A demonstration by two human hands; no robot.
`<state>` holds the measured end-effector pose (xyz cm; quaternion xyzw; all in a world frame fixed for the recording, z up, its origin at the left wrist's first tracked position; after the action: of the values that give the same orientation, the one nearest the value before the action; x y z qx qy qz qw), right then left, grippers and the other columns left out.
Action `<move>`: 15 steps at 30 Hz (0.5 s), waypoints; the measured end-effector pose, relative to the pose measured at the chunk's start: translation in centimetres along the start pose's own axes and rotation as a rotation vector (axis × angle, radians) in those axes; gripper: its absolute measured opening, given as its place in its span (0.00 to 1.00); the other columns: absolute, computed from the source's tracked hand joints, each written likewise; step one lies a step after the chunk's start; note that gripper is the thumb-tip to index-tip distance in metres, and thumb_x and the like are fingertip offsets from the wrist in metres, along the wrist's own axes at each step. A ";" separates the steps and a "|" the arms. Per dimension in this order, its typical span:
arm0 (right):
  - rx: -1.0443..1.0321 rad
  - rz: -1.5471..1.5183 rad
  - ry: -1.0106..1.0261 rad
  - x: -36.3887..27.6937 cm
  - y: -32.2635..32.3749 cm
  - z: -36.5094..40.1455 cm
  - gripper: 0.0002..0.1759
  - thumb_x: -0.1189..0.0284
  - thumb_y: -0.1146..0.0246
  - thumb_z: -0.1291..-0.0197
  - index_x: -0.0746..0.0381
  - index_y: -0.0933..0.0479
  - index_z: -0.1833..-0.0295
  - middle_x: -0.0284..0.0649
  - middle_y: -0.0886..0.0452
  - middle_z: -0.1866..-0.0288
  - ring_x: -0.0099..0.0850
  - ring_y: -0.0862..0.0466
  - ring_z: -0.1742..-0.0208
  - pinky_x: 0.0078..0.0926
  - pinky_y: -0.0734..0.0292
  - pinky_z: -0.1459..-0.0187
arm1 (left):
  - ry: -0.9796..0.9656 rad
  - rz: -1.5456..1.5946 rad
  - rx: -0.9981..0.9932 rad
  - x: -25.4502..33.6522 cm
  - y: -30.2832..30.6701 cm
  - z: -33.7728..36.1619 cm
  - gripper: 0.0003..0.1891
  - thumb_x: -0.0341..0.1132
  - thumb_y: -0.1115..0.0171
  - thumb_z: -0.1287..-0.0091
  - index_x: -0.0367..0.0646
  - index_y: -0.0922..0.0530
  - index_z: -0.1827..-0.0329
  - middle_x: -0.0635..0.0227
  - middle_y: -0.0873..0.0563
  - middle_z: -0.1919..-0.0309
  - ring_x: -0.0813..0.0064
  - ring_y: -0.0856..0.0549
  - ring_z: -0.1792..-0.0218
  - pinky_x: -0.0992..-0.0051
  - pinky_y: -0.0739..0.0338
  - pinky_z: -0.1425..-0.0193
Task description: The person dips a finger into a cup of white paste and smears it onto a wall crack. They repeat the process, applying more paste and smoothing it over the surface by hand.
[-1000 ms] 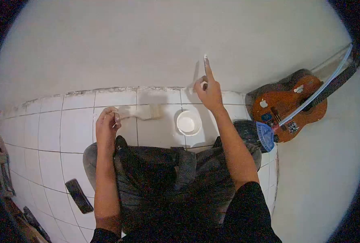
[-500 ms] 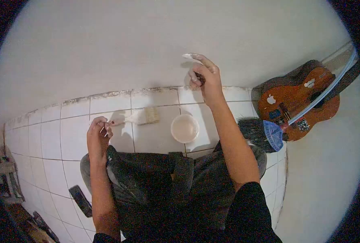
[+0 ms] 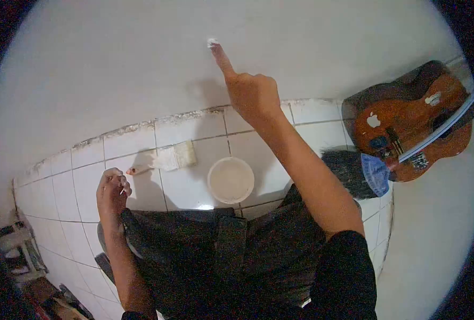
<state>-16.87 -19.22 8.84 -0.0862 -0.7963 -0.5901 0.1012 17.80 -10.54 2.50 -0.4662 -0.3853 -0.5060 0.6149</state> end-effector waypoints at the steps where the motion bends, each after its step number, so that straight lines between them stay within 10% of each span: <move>1: -0.009 -0.007 -0.006 0.1 -0.3 0.1 0.55 0.71 0.35 0.46 0.46 0.60 0.17 0.35 0.21 0.86 0.30 0.21 0.88 0.30 0.27 0.85 | -0.011 0.008 -0.039 0.2 -0.3 0.1 0.06 0.32 0.47 0.28 0.42 0.22 0.56 0.71 0.22 0.67 0.81 0.26 0.66 0.79 0.32 0.62; 10: -0.174 -0.146 0.096 -0.7 5.4 3.3 0.53 0.70 0.35 0.46 0.61 0.58 0.19 0.37 0.19 0.83 0.32 0.19 0.85 0.34 0.25 0.83 | -0.004 -0.023 -0.067 -0.8 0.4 -0.2 0.08 0.32 0.48 0.27 0.41 0.23 0.53 0.69 0.20 0.63 0.82 0.25 0.64 0.80 0.31 0.61; 13: -0.007 -0.435 0.080 1.2 6.7 3.9 0.45 0.71 0.35 0.45 0.62 0.45 0.23 0.40 0.20 0.82 0.32 0.20 0.83 0.38 0.22 0.78 | -0.001 -0.012 -0.092 -0.8 0.3 -0.3 0.07 0.33 0.47 0.27 0.41 0.22 0.54 0.69 0.19 0.61 0.82 0.25 0.64 0.80 0.31 0.61; 15: -0.137 -1.148 -0.009 2.1 5.6 3.6 0.35 0.72 0.36 0.43 0.64 0.36 0.28 0.39 0.22 0.80 0.27 0.23 0.81 0.32 0.22 0.78 | -0.005 -0.033 -0.085 -0.6 0.0 -0.1 0.07 0.33 0.47 0.27 0.41 0.22 0.54 0.69 0.19 0.61 0.82 0.25 0.64 0.80 0.31 0.61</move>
<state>-17.69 -14.16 13.54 0.3508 -0.6760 -0.6001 -0.2446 17.72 -10.51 1.89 -0.4867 -0.3725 -0.5310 0.5851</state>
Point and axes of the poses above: each hand's wrist, its own z-axis away from the middle knuckle, its own y-axis out of the back of the hand, x = y × z, the point moved 9 cm from there along -z, towards the middle knuckle
